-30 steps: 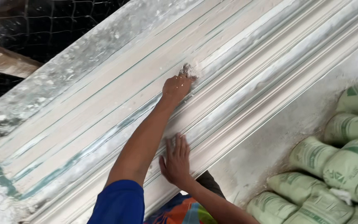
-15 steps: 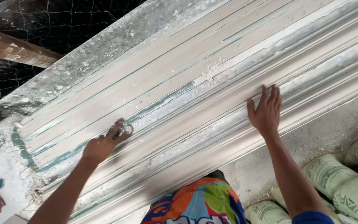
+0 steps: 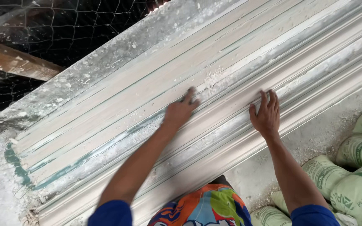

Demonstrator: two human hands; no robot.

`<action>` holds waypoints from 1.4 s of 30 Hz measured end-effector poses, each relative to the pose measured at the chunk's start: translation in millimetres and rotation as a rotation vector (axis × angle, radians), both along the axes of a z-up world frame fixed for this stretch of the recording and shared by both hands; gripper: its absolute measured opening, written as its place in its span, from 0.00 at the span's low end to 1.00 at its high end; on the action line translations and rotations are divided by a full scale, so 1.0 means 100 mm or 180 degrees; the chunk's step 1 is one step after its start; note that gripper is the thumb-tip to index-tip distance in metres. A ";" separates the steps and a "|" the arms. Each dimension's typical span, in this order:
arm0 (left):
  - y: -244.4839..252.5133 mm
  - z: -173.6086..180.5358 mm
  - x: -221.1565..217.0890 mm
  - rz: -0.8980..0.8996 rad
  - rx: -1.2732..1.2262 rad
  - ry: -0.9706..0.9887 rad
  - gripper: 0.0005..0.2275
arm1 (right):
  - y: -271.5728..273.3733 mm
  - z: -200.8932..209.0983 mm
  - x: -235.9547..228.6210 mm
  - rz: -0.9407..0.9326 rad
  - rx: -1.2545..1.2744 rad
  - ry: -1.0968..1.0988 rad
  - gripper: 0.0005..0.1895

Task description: The person cleans and trims edges of gypsum molding strips on a work table using a small putty knife.

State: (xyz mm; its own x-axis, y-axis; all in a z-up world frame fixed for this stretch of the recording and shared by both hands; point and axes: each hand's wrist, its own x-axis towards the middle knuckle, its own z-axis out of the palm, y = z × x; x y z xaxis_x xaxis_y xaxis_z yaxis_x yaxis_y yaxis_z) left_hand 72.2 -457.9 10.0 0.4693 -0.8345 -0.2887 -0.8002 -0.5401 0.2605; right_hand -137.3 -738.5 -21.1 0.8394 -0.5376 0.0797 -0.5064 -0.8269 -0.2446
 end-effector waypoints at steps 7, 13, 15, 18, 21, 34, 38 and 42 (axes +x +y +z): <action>1.96 0.79 -0.13 0.0309 0.1165 0.0218 0.36 | 0.01 0.00 0.01 -0.0016 0.0075 0.0032 0.33; 1.48 0.84 -0.09 0.0120 0.1820 -0.0230 0.36 | -0.04 -0.05 0.01 0.0071 -0.0137 -0.0021 0.33; 0.73 0.82 0.00 0.0084 0.1240 -0.0032 0.32 | -0.05 0.04 0.03 0.0052 0.0102 0.0127 0.33; -0.55 0.19 0.08 -0.0086 -0.0091 -0.0411 0.23 | -0.09 -0.13 0.00 0.0156 -0.0390 -0.0221 0.36; -1.91 -0.33 0.12 -0.0011 -0.0220 -0.0511 0.16 | -0.13 -0.17 -0.04 0.0184 -0.0205 -0.0386 0.35; -0.30 0.61 -0.08 0.0284 0.1478 -0.0150 0.34 | -3.08 -0.47 -0.33 0.1033 -0.0531 -0.1143 0.28; -0.05 0.46 -0.17 0.0069 0.1908 -0.0352 0.31 | -3.12 -0.38 -0.28 0.0337 -0.0115 -0.0470 0.27; -1.23 0.48 -0.03 -0.0990 0.1635 -0.1241 0.31 | -3.14 -0.43 -0.28 0.0403 -0.0417 -0.0576 0.23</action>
State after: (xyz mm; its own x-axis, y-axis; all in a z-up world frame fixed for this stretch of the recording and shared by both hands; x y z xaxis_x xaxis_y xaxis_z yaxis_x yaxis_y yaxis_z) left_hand 69.7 -580.7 57.6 0.3808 -0.7500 -0.5409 -0.9201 -0.2496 -0.3018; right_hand -165.2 -1052.3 -64.5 0.8652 -0.4043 0.2967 -0.3545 -0.9115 -0.2084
